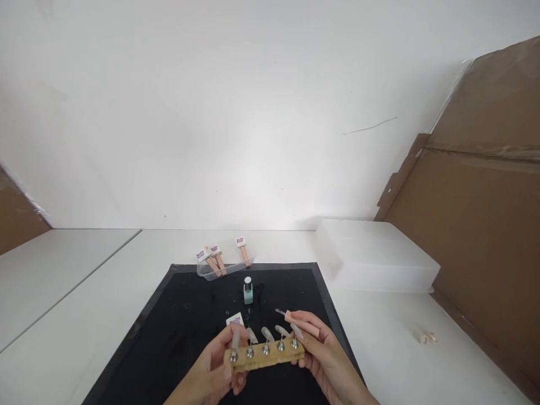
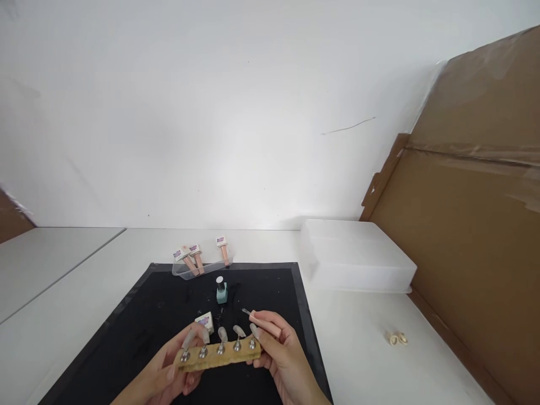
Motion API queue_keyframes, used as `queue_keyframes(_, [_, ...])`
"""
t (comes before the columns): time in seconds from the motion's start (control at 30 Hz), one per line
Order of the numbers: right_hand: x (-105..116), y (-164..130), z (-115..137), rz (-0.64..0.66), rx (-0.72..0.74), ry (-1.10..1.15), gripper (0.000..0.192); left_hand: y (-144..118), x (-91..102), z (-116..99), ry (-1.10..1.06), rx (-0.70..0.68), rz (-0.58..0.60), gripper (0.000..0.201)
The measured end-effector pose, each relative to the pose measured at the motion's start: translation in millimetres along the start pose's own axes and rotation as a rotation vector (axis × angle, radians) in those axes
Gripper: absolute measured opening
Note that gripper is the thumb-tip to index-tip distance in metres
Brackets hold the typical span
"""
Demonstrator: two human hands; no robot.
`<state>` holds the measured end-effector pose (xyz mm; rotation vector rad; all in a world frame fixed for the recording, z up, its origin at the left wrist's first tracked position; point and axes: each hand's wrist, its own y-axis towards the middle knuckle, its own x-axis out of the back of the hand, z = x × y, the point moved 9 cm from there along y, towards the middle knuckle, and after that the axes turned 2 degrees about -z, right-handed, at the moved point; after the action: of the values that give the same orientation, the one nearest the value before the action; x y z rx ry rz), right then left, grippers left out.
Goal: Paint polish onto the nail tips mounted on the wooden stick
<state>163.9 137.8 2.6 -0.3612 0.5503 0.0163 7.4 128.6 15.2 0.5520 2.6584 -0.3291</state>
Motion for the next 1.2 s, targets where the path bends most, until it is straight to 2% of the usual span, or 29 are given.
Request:
queue_keyframes(0.07, [0,0,-2,-0.015,0.018,0.034,0.036,-2,-8.5,2,-0.079,0.035,0.039,0.05])
queue_keyframes(0.17, [-3,0,-4,-0.004,0.043,0.063,0.034,-2,-19.0,3,-0.173,0.008,0.115,0.049])
queue_keyframes(0.27, [-6,-1,-4,0.014,0.06,0.079,0.033,2,-18.9,14,-0.261,0.012,0.133,0.063])
queue_keyframes(0.33, [-6,-1,-5,0.006,0.067,0.08,0.033,6,-16.6,26,-0.29,0.073,0.137,0.073])
queue_keyframes(0.43, [-3,1,-9,0.004,0.102,0.055,0.032,10,-9.6,45,-0.262,0.187,0.089,0.067])
queue_keyframes(0.53, [-7,3,-15,0.069,0.171,0.022,0.032,10,-16.2,39,-0.159,0.091,0.155,0.074])
queue_keyframes(0.63, [-17,0,-23,0.178,0.189,-0.015,0.037,6,-24.5,30,-0.088,-0.014,0.172,0.051])
queue_keyframes(0.7, [-23,-4,-24,0.223,0.204,-0.03,0.039,3,-27.7,31,-0.077,-0.011,0.164,0.04])
queue_keyframes(0.9, [-32,-9,-29,0.331,0.191,-0.098,0.039,1,-22.1,39,0.012,0.036,0.108,0.032])
queue_keyframes(1.03, [-28,-9,-23,0.279,0.256,-0.155,0.037,1,-17.2,42,0.035,0.11,0.058,0.035])
queue_keyframes(1.13, [-19,-10,-6,0.166,0.351,-0.255,0.033,-1,-16.8,39,-0.014,0.123,0.042,0.033])
queue_keyframes(1.2, [-17,-12,5,0.141,0.384,-0.334,0.037,-2,-16.0,39,-0.016,0.141,0.029,0.035])
